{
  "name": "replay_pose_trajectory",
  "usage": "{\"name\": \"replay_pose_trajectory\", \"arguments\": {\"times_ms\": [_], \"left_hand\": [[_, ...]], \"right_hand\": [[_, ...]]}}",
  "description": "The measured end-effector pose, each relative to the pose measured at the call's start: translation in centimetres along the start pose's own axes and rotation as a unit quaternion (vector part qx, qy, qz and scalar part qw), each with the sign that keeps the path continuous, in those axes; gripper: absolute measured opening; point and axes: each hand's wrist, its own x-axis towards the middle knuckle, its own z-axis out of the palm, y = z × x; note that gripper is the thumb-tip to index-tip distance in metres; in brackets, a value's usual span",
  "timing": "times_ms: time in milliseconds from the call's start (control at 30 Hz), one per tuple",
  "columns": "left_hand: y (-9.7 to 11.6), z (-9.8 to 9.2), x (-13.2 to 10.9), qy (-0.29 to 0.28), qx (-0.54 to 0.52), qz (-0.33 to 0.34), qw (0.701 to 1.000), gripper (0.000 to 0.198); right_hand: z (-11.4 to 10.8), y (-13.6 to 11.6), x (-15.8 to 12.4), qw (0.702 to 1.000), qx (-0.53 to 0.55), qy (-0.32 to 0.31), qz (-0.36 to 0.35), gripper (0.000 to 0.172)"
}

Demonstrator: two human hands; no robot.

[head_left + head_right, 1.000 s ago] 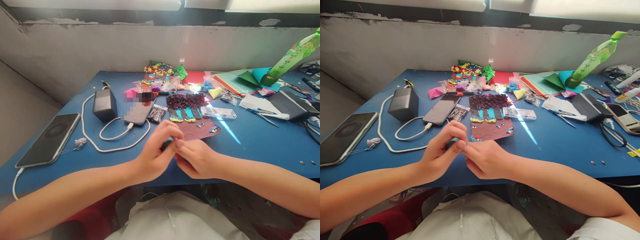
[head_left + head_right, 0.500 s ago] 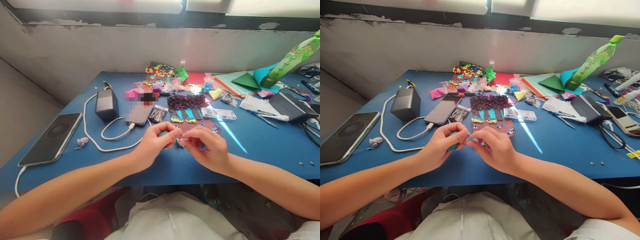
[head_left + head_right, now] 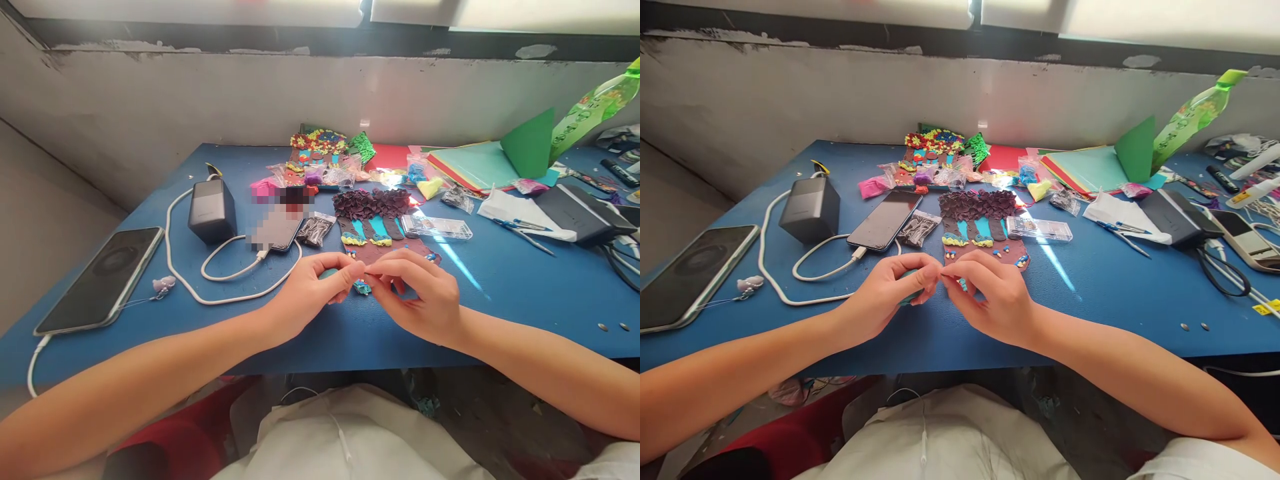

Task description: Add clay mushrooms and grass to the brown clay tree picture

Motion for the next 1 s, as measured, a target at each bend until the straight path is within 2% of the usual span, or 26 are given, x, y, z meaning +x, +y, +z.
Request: {"name": "replay_pose_trajectory", "arguments": {"times_ms": [67,167,333,400,500,567,667,833,1000], "left_hand": [[0.1,0.0,-0.2,0.023,0.042,0.011,0.999,0.024],[0.3,0.1,-0.5,0.057,0.116,0.075,0.989,0.013],[-0.1,0.1,-0.7,0.056,0.183,0.182,0.965,0.013],[-0.1,0.0,-0.6,0.046,0.187,0.175,0.965,0.015],[0.3,0.0,-0.5,0.029,0.186,0.107,0.976,0.017],[0.5,-0.1,-0.5,0.038,0.2,0.083,0.976,0.021],[0.7,-0.1,-0.5,0.055,0.225,0.094,0.968,0.024],[0.6,0.0,-0.6,0.057,0.233,0.113,0.964,0.017],[0.5,0.0,-0.5,0.053,0.233,0.124,0.963,0.016]], "right_hand": [[-0.1,0.1,0.0,1.0,-0.008,-0.006,0.002,0.011],[-0.4,0.4,-0.1,1.0,-0.021,-0.015,-0.014,0.01],[-0.5,0.8,0.0,0.999,-0.019,-0.022,-0.027,0.011],[-0.5,0.9,0.0,0.999,-0.027,-0.017,-0.025,0.012],[-0.6,1.0,0.0,0.998,-0.028,-0.027,-0.054,0.015],[-0.6,1.1,-0.1,0.997,-0.026,-0.033,-0.069,0.016],[-0.6,1.0,-0.1,0.996,-0.038,-0.035,-0.072,0.013],[-0.5,1.0,0.0,0.995,-0.042,-0.063,-0.068,0.007],[-0.6,1.1,-0.1,0.995,-0.028,-0.064,-0.073,0.006]]}}
